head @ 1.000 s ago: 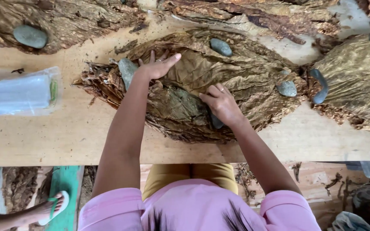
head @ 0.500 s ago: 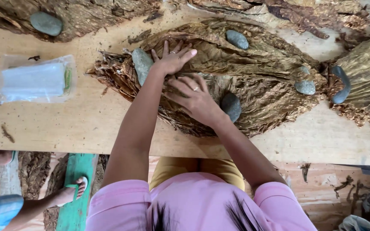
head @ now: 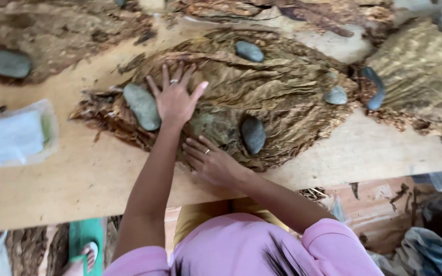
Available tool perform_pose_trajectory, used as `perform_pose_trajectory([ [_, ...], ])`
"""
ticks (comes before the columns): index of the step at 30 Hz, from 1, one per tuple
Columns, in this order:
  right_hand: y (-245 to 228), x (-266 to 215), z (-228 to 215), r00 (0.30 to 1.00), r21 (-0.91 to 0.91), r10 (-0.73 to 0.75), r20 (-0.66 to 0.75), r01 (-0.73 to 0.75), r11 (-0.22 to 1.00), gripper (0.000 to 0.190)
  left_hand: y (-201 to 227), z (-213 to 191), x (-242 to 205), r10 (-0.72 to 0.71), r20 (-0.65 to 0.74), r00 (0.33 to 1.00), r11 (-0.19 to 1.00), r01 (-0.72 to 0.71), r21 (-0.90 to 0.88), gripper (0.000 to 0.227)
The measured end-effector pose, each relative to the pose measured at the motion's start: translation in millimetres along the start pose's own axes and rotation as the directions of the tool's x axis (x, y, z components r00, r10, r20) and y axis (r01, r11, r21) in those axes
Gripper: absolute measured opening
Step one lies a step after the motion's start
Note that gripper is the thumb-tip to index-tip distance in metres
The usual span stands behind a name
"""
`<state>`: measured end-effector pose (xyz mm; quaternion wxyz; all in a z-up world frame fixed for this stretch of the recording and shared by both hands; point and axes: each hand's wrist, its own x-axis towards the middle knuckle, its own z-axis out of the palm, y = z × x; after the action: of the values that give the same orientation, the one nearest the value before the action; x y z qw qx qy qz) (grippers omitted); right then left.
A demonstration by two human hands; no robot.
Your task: The person places smooth stones onto large dried leaves laid out on a wooden table. They adjust the position of the stones and smooth the leaves with their hands. The person briefly bends down to pick up a stone from the floor before continuing to arrange the stones on the leaves.
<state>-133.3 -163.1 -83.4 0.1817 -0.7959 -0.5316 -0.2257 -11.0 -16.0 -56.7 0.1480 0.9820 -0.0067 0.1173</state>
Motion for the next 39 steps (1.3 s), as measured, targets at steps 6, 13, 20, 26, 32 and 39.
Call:
perform_pose_trajectory([
  [6, 48.6, -11.3, -83.2, 0.948, 0.175, 0.286, -0.139, -0.26, 0.949, 0.028, 9.0, -23.7, -0.3, -0.014, 0.175, 0.985, 0.999, 0.021, -0.04, 0.086],
  [13, 113.0, -87.2, -95.6, 0.766, -0.153, 0.586, -0.264, -0.633, 0.759, 0.036, 20.7, -38.4, 4.4, -0.084, 0.326, 0.942, 0.996, 0.089, 0.0, 0.088],
  [20, 129.9, -81.3, -112.1, 0.867, -0.192, 0.287, -0.408, -0.389, 0.901, 0.012, 13.3, -21.0, 8.6, -0.112, 0.289, 0.951, 0.994, 0.109, 0.025, 0.097],
  [26, 118.3, -71.3, -150.6, 0.758, 0.197, 0.646, 0.089, -0.649, 0.735, 0.011, 20.9, -27.5, 10.1, -0.148, 0.304, 0.941, 0.989, 0.138, 0.052, 0.101],
  [32, 198.9, -17.6, -131.7, 0.73, 0.126, 0.683, -0.016, -0.676, 0.726, 0.016, 18.9, -29.9, 8.8, -0.139, 0.318, 0.938, 0.99, 0.123, 0.07, 0.099],
  [39, 280.6, 45.7, -48.1, 0.443, -0.326, 0.854, 0.272, -0.792, 0.515, 0.048, 20.3, -37.9, 9.4, -0.16, 0.378, 0.912, 0.987, 0.141, 0.076, 0.101],
])
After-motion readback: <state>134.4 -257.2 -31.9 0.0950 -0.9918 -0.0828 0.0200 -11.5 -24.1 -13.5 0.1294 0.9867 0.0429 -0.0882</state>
